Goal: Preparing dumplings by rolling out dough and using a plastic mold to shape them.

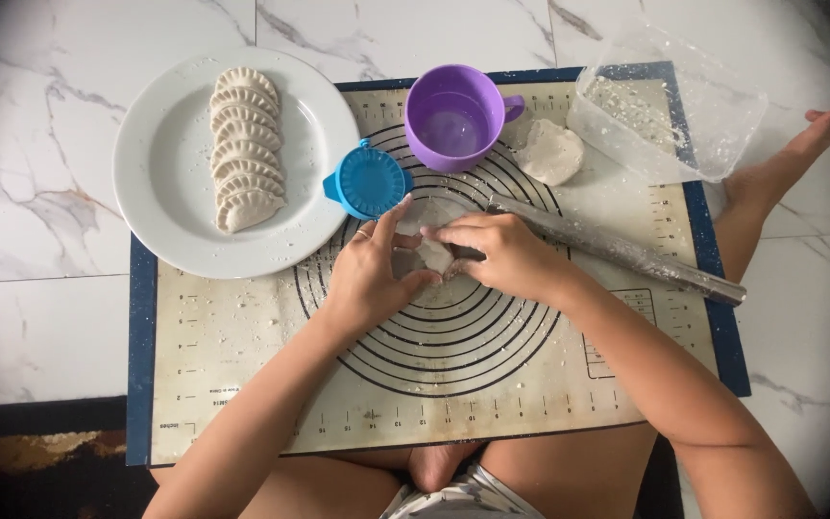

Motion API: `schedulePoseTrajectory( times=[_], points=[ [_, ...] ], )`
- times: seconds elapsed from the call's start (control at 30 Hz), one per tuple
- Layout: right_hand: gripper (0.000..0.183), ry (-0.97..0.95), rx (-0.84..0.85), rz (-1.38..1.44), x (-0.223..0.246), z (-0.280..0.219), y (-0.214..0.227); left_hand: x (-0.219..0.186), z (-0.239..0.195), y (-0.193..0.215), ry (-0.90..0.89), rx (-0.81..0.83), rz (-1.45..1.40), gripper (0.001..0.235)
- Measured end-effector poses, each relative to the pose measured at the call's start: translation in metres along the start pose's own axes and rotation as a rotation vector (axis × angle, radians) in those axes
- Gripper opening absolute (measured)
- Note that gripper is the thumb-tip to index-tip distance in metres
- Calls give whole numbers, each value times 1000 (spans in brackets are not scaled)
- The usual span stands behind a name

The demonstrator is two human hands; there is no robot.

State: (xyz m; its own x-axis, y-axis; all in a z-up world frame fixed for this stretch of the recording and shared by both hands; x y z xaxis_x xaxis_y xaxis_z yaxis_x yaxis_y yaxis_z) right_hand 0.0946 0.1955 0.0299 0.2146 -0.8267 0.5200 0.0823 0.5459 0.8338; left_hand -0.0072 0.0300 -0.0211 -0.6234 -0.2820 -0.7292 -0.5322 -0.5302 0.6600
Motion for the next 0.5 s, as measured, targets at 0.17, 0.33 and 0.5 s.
schedulePoseTrajectory(
  times=[0.17,0.33,0.5],
  points=[
    [30,-1,-64,7,1,2,-8,0,1,0,-22,-21,0,79],
    [27,22,-135,-20,2,4,-13,1,3,-4,-61,-31,65,68],
    [23,35,-221,-93,5,4,-21,7,4,-8,-210,-141,103,50]
  ],
)
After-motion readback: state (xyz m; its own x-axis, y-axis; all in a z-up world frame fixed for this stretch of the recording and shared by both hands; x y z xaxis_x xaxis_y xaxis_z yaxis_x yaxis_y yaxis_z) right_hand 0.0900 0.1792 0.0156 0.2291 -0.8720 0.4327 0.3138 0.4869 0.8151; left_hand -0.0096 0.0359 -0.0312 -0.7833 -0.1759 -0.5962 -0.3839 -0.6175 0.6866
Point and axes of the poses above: each hand's wrist, its own z-axis towards the middle knuckle, its own y-axis out of the back of the hand, x = y × z, the point moved 2 cm from there along z, towards the middle knuckle, and after that the axes turned 2 degrees about -z, right-handed, at the moved point
